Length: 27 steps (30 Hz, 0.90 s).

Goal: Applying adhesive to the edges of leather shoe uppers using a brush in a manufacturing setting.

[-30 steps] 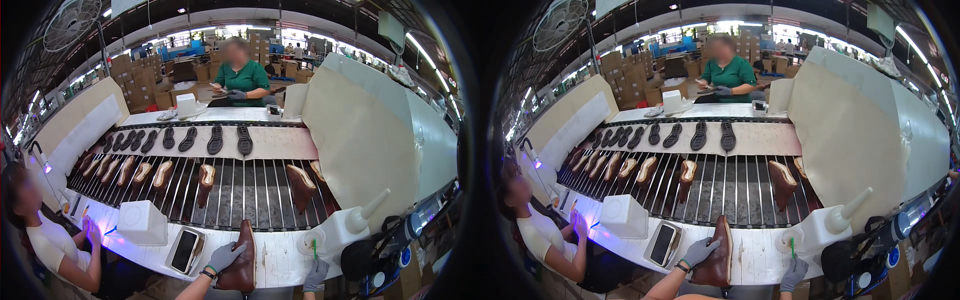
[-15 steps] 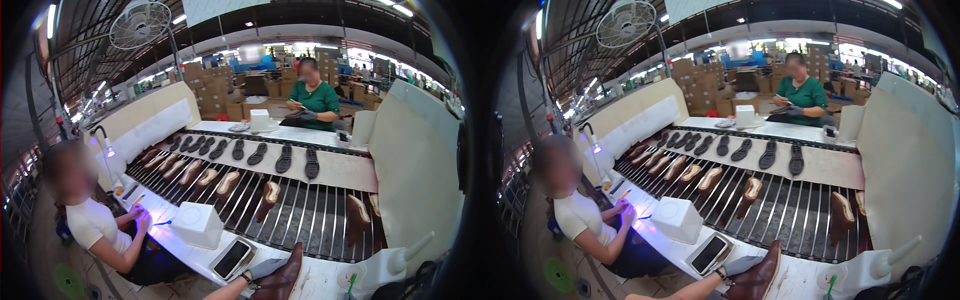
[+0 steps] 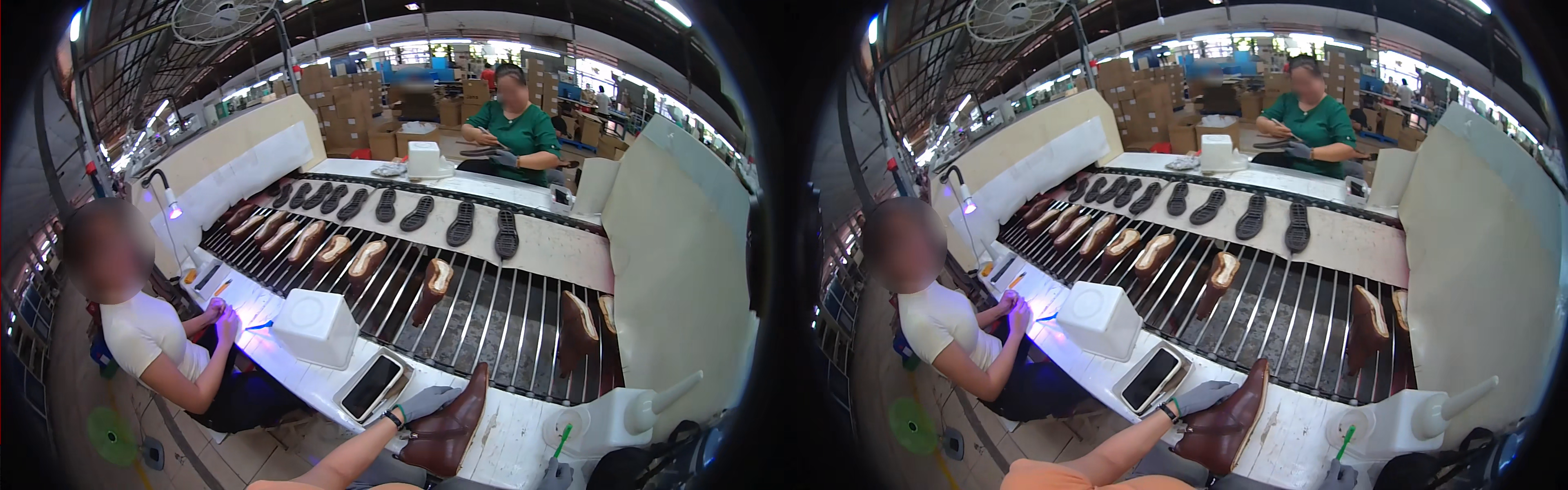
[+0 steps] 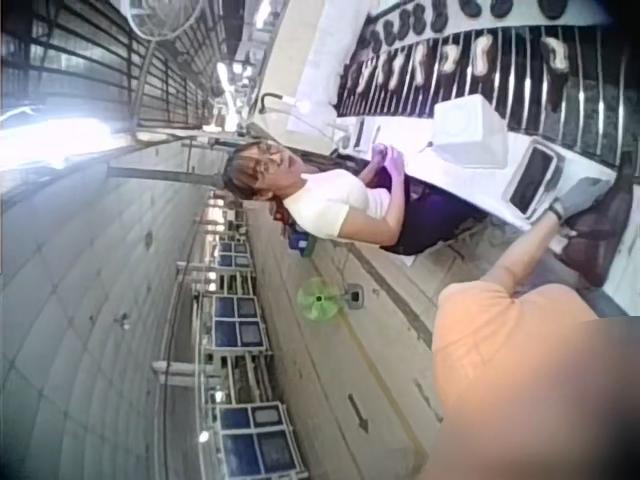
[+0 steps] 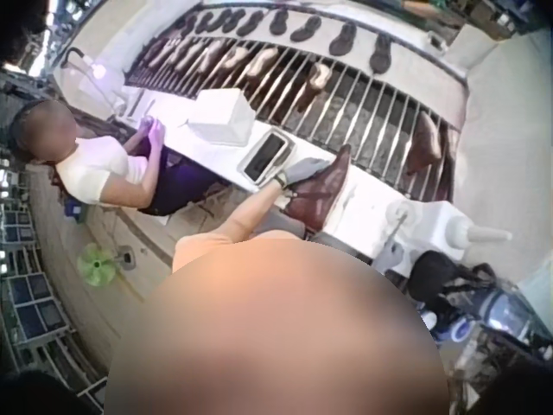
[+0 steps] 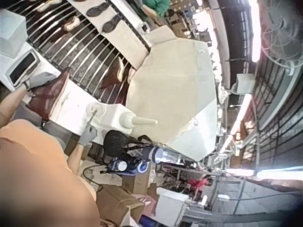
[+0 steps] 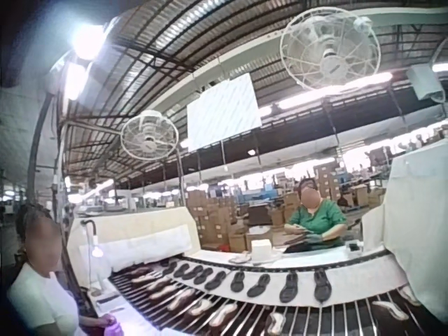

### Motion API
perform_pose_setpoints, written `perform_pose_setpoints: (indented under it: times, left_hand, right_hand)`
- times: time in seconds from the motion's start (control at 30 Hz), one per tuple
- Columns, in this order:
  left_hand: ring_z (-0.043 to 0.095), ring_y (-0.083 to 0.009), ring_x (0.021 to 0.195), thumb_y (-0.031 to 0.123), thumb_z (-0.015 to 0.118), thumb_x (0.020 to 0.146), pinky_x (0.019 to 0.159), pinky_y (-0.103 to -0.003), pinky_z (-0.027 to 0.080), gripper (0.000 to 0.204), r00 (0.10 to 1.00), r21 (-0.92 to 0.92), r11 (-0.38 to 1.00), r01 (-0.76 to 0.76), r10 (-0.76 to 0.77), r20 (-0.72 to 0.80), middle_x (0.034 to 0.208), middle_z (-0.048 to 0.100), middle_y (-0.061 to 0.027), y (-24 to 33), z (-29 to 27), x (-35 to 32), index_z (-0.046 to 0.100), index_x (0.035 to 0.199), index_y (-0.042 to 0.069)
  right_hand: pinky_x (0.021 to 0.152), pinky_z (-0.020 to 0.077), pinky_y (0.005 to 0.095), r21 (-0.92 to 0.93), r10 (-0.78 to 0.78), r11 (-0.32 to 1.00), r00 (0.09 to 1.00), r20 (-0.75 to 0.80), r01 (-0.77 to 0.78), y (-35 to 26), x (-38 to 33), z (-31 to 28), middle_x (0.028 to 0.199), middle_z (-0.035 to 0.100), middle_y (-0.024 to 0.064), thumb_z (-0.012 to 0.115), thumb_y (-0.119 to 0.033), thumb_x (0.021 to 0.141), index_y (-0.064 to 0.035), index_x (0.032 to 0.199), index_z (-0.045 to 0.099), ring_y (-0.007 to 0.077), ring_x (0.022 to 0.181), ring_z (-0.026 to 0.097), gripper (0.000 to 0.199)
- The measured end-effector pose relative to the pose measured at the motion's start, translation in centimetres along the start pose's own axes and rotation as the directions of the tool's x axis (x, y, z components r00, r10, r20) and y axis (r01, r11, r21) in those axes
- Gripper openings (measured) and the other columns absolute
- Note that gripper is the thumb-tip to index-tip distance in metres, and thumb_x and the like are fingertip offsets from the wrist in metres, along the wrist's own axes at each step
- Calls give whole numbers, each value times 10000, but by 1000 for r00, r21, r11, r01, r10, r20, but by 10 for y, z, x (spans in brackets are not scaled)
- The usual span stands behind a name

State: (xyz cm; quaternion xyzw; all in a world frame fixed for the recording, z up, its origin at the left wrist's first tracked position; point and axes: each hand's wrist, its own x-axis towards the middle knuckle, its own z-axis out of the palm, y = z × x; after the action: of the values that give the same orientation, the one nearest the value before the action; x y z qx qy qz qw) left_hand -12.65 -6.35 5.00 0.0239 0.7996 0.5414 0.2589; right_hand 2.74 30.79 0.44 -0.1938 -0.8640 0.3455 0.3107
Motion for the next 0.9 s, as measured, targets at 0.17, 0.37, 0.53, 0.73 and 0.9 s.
perform_pose_setpoints:
  times: [0.17,0.37,0.53,0.73,0.9]
  left_hand:
    - [580,-150,1022,408,440,1034,935,-298,445,515,999,-38,998,48,-48,12,1203,652,-107,-3,1,2,578,1324,5]
    - [600,-214,1069,382,391,1043,940,-318,443,502,996,-55,995,-78,80,33,1236,639,-151,-12,1,5,572,1315,0]
    - [603,-184,990,422,428,1024,903,-316,453,528,999,-41,999,-14,16,41,1203,656,-127,-9,3,5,574,1317,7]
    - [581,-148,1014,406,448,1028,920,-297,446,495,999,-99,995,8,-3,53,1194,658,-87,-8,4,8,590,1306,23]
    - [579,-141,1002,417,450,1028,902,-283,450,500,998,-94,995,24,-19,56,1183,659,-84,-13,4,10,590,1312,30]
  right_hand:
    - [566,351,448,-77,-151,987,984,-96,144,13,-2,6,582,514,137,731,-212,869,30,661,609,258,563,409,342]
    - [547,316,444,-8,-92,996,992,-83,92,30,-2,18,536,475,124,719,-233,887,12,604,582,243,541,373,399]
    - [547,313,444,-118,-205,973,977,-55,197,24,1,9,529,475,140,703,-273,901,1,585,580,261,528,367,435]
    - [546,313,448,-24,-168,986,983,-72,167,6,5,7,508,448,142,717,-269,869,-4,550,551,269,528,381,447]
    - [520,283,448,-8,-232,973,973,14,232,6,8,5,496,417,144,762,-252,811,0,534,521,267,498,349,445]
